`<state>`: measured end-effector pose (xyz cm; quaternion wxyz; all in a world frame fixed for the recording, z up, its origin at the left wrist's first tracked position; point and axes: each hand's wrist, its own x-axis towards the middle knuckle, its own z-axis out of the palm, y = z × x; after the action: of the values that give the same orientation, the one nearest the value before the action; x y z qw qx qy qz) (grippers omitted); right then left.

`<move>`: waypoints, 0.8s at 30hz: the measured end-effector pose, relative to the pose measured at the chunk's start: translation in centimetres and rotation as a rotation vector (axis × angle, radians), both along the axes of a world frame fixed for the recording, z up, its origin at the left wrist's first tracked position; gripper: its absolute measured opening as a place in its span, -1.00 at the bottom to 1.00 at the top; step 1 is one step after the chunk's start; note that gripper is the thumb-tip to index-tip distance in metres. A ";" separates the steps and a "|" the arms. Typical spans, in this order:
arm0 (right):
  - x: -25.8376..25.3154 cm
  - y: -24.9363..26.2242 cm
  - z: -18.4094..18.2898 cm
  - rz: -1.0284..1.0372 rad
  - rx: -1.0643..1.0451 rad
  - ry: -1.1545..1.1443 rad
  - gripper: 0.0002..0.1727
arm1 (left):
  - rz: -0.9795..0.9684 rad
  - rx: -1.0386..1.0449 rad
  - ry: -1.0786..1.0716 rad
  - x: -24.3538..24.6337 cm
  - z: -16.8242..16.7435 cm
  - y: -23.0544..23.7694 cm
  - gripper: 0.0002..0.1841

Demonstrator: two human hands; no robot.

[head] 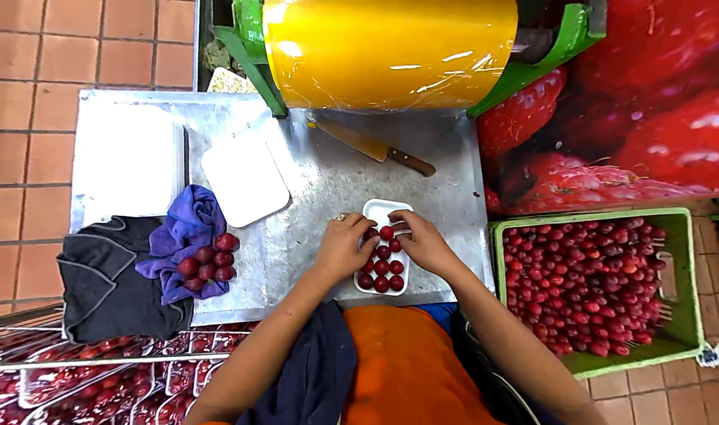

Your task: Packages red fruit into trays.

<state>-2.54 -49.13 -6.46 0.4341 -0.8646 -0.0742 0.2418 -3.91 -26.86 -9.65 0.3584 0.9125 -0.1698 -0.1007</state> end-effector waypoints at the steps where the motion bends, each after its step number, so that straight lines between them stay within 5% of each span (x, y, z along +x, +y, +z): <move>1: -0.4 0.0 -0.2 -0.005 -0.029 -0.046 -0.51 | -0.012 0.014 -0.016 0.1 0.0 -0.3 -0.61; 9: -4.5 -2.4 -0.1 -0.106 0.075 -0.232 -0.59 | -0.222 0.026 -0.052 0.0 -0.3 -1.6 -0.63; 12: -8.7 -7.1 0.5 -0.266 0.085 -0.484 -0.69 | -0.230 0.025 -0.078 -0.4 0.5 -2.0 -0.57; 15: -12.3 -15.3 -1.8 -0.563 -0.206 -0.684 -0.75 | -0.259 0.060 -0.145 -0.5 0.2 -2.5 -0.51; 17: -14.2 -21.5 -4.1 -0.781 -0.519 -0.525 -0.76 | -0.290 0.080 -0.143 -0.8 0.0 -2.5 -0.53; 19: -15.3 -26.6 -6.8 -0.895 -0.700 -0.131 -0.60 | -0.315 0.084 -0.118 -1.0 0.1 -2.3 -0.59; 21: -15.5 -29.4 -9.0 -0.840 -0.795 0.161 -0.33 | -0.332 0.080 -0.100 -1.0 0.5 -2.3 -0.64; 24: -15.2 -29.1 -10.6 -0.776 -0.896 0.255 -0.31 | -0.341 0.078 -0.074 -1.3 1.2 -2.5 -0.67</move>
<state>-17.75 -78.27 -17.07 0.0898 -0.8914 0.4081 0.1755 -5.17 -29.35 -8.45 0.2941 0.8867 -0.3310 -0.1330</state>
